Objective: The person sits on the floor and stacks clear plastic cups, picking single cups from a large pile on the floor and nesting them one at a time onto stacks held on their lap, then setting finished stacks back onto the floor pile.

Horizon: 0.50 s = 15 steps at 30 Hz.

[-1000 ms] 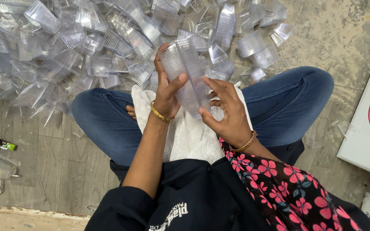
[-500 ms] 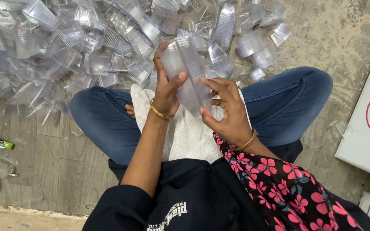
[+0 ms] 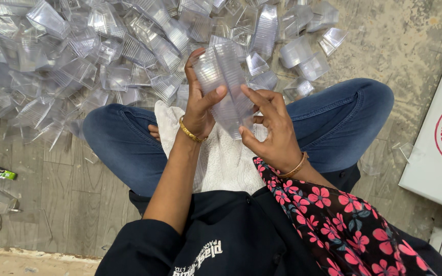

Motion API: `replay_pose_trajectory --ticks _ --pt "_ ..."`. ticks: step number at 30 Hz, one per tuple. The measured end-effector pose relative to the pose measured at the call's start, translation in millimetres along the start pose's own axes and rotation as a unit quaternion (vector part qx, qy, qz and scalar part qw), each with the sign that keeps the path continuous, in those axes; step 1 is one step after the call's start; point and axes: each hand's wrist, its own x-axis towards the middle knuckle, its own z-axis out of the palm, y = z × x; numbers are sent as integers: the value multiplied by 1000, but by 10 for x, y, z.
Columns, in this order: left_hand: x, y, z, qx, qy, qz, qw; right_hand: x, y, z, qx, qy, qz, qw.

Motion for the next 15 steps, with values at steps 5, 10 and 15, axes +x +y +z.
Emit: replay_pose_trajectory --ticks 5,10,15 --pt "19 17 11 -10 10 22 1000 -36 -41 -37 -16 -6 2 1000" --pt "46 89 -50 -14 4 31 999 -183 133 -289 -50 -80 4 995" --pt "46 163 -191 94 -82 -46 991 -201 819 -735 8 12 99 995"
